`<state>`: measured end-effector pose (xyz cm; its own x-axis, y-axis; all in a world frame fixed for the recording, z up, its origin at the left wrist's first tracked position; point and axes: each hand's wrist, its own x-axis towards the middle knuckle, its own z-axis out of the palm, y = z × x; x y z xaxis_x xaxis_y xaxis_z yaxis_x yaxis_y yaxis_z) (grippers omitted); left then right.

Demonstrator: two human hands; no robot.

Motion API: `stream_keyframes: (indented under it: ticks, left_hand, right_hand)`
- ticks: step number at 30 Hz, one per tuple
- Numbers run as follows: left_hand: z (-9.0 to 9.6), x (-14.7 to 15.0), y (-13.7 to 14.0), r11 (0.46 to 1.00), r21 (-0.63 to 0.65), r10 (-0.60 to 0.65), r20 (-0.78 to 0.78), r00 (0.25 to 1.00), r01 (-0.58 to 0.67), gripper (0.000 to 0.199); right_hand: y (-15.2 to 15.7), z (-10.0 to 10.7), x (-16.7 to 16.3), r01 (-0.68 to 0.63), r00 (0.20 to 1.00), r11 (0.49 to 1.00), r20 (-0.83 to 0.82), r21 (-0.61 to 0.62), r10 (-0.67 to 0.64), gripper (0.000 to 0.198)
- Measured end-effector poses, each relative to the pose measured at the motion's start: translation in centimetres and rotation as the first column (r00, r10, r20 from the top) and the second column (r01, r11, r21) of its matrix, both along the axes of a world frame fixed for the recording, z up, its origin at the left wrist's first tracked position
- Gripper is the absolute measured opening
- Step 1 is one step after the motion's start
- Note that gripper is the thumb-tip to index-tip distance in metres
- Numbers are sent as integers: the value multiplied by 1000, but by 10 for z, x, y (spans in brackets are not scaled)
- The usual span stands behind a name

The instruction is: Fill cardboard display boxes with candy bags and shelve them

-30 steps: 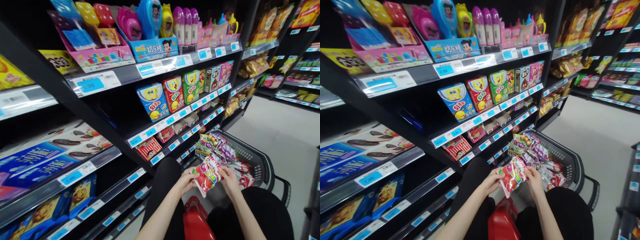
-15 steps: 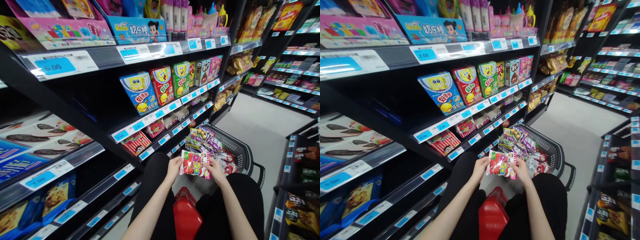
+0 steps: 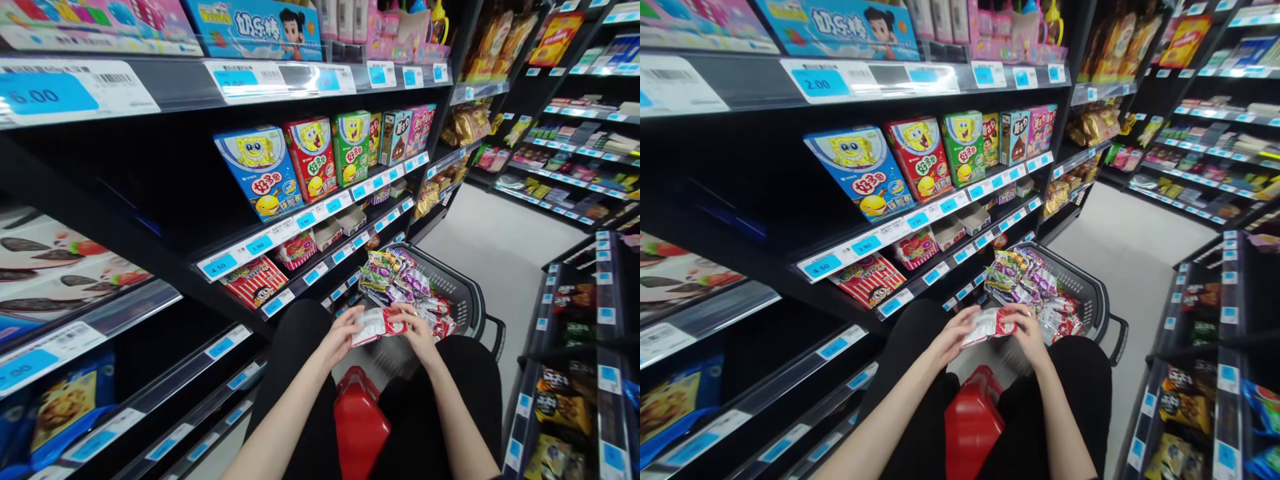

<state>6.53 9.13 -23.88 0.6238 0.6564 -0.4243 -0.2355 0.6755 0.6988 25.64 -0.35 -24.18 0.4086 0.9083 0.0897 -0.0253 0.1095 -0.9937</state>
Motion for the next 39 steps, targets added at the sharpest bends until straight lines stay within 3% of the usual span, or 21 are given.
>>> stream_keyframes:
  ticks: [2, 5, 11, 14, 19, 29, 34, 39]
  left_hand:
    - [-1, 3, 0, 996, 50, 68, 11, 998, -68, 58]
    - [0, 7, 2, 986, 112, 127, 4, 992, -127, 62]
    - [-1, 10, -1, 977, 175, 126, -16, 992, -121, 70]
    - [-5, 11, -2, 969, 219, 125, -42, 991, -113, 66]
    - [-5, 9, 0, 929, 361, 132, -122, 984, -80, 56]
    - [5, 5, 2, 780, 626, 259, -319, 912, -3, 16]
    - [-3, 7, 4, 746, 663, 294, -404, 866, 56, 20]
    - [-13, 6, 8, 771, 631, 258, -438, 861, 90, 25]
  right_hand:
    - [1, -5, -1, 46, 996, 999, -72, -1, -46, 24]
    - [3, -13, -4, 39, 979, 998, -201, -40, -46, 39]
    - [3, -12, -3, -39, 962, 994, -273, -102, 10, 38]
    - [4, -9, 0, -30, 971, 995, -240, -95, 6, 34]
    - [3, -11, 5, -37, 986, 996, -167, -85, 22, 45]
    - [4, -30, 3, 75, 985, 991, 165, -109, -57, 20]
    - [7, -39, 5, 65, 966, 990, 258, -128, -30, 22]
    - [9, -44, 5, 78, 964, 985, 265, -151, -36, 24]
